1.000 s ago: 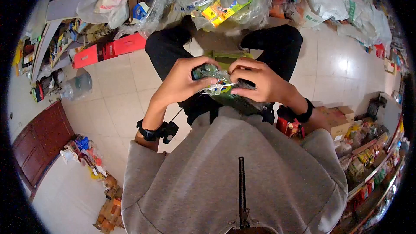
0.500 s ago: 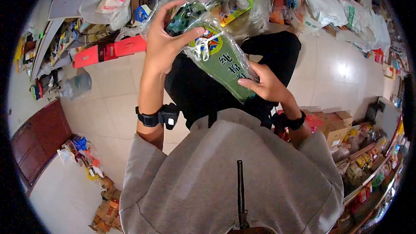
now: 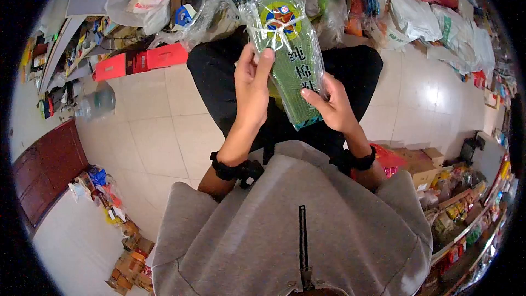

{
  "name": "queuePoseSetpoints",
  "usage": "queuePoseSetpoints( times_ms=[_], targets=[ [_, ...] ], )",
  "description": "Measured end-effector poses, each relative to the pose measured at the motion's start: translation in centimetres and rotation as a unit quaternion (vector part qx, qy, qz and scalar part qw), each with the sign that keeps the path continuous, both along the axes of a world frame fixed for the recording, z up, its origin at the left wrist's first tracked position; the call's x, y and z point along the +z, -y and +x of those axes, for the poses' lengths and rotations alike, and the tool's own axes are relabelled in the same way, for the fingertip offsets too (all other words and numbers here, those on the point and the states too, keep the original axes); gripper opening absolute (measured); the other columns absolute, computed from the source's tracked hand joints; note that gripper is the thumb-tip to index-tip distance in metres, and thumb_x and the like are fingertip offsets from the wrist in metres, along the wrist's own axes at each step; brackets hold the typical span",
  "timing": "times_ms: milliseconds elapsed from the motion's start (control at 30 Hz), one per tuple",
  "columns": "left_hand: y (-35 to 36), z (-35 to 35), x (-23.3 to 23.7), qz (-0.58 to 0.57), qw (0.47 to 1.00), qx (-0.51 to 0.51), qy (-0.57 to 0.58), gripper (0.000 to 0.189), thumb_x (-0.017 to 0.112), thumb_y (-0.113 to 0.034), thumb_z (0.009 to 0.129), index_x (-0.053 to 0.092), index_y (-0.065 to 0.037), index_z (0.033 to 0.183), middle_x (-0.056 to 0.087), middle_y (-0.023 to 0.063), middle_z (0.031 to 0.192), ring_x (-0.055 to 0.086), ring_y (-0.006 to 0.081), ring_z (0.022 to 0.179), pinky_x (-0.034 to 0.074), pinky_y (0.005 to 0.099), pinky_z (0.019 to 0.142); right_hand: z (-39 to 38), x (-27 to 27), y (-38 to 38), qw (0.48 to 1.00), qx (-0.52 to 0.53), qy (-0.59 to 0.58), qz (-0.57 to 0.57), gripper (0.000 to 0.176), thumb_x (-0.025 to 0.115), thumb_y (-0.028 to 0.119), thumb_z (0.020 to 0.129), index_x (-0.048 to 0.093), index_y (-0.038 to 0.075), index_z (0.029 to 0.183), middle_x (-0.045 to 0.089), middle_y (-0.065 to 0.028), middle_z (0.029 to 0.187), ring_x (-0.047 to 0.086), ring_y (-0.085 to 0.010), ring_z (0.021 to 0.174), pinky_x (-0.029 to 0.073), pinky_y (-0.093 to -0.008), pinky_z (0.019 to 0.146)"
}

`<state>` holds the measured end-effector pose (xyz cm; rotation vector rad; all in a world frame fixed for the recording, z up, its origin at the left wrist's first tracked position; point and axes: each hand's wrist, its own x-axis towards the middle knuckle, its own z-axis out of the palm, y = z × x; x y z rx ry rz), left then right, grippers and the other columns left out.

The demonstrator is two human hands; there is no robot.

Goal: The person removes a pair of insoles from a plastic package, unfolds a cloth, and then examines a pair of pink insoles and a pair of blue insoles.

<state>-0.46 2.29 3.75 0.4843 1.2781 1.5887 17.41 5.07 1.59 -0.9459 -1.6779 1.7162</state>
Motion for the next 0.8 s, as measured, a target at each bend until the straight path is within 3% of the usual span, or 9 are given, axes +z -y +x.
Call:
queuePoseSetpoints(
  times_ms=[100,167,233,300,400,433,467,533,800],
  targets=[
    [-0.2,-1.6,-0.1,0.061,0.975,0.061,-0.206,0.033,0.055,-0.017,0.100,0.047,-0.001,0.128,0.059,0.0081,0.116,0.057,0.0149,0.099,0.047,0.0283,0.086,0.3,-0.5,-0.3,1.000,-0.005,0.003,0.016,0.031,0.064,0.011,0.093,0.055,-0.005,0.119,0.064,-0.0042,0.098,0.055,-0.0078,0.087,0.046,-0.0260,0.077],
    [-0.3,-3.4,0.3,0.069,0.950,0.013,-0.303,0.031,0.055,-0.011,0.098,0.046,-0.001,0.127,0.059,0.0091,0.114,0.057,0.0153,0.100,0.047,0.0286,0.087,0.5,-0.3,-0.2,0.998,-0.007,0.052,0.023,0.038,0.068,0.015,0.090,0.056,-0.005,0.120,0.067,-0.0135,0.096,0.062,-0.0178,0.085,0.048,-0.0329,0.078],
    [-0.4,-3.9,1.6,0.064,0.937,-0.005,-0.344,0.030,0.056,-0.010,0.098,0.048,-0.001,0.126,0.059,0.0096,0.114,0.057,0.0159,0.101,0.046,0.0286,0.088,0.4,0.1,0.1,0.999,-0.003,0.045,0.027,0.037,0.067,0.015,0.090,0.056,-0.005,0.120,0.067,-0.0134,0.095,0.062,-0.0173,0.085,0.048,-0.0328,0.078],
    [-0.3,-4.0,2.5,0.030,0.879,-0.017,-0.475,0.027,0.056,-0.009,0.097,0.052,0.000,0.122,0.059,0.0100,0.114,0.056,0.0163,0.103,0.046,0.0290,0.091,0.2,0.8,0.0,0.999,0.003,0.038,0.032,0.037,0.067,0.014,0.090,0.056,-0.005,0.120,0.067,-0.0132,0.094,0.062,-0.0167,0.085,0.049,-0.0328,0.078],
    [-1.0,-4.6,1.5,0.103,0.909,0.037,-0.403,0.021,0.061,-0.008,0.094,0.056,0.002,0.113,0.063,0.0086,0.096,0.061,0.0122,0.087,0.049,0.0269,0.078,0.0,1.5,0.1,1.000,0.010,0.005,-0.014,0.036,0.066,0.014,0.090,0.056,-0.004,0.119,0.067,-0.0117,0.094,0.061,-0.0148,0.085,0.049,-0.0321,0.077],
    [-0.5,-5.2,1.7,0.057,0.920,-0.005,-0.389,0.026,0.057,-0.008,0.097,0.054,0.000,0.121,0.060,0.0080,0.111,0.058,0.0158,0.101,0.046,0.0282,0.091,0.0,1.6,0.2,1.000,0.015,0.002,-0.018,0.035,0.066,0.013,0.090,0.056,-0.004,0.119,0.066,-0.0108,0.093,0.060,-0.0133,0.084,0.049,-0.0307,0.076],
    [-0.6,-5.2,1.6,0.060,0.920,-0.003,-0.388,0.026,0.057,-0.008,0.097,0.054,0.000,0.121,0.060,0.0080,0.111,0.058,0.0158,0.101,0.046,0.0282,0.091,0.0,1.7,0.1,1.000,0.019,-0.001,-0.021,0.034,0.066,0.013,0.091,0.056,-0.004,0.119,0.066,-0.0100,0.093,0.059,-0.0119,0.083,0.049,-0.0293,0.075],
    [-1.0,-5.3,1.6,0.121,0.916,0.022,-0.383,0.017,0.060,-0.007,0.095,0.059,0.001,0.110,0.065,0.0067,0.096,0.060,0.0099,0.085,0.048,0.0247,0.078,0.4,1.5,0.0,0.999,0.029,0.013,-0.003,0.033,0.065,0.012,0.091,0.056,-0.004,0.118,0.066,-0.0084,0.094,0.059,-0.0109,0.082,0.048,-0.0283,0.075],
    [-0.9,-5.7,2.6,0.091,0.908,0.049,-0.405,0.010,0.065,-0.002,0.090,0.064,0.002,0.099,0.067,0.0075,0.092,0.061,0.0118,0.079,0.050,0.0257,0.075,-0.3,1.7,0.6,0.990,0.038,-0.068,-0.116,0.031,0.065,0.011,0.091,0.058,-0.002,0.118,0.064,-0.0021,0.097,0.056,-0.0085,0.086,0.046,-0.0262,0.076]
  ],
)
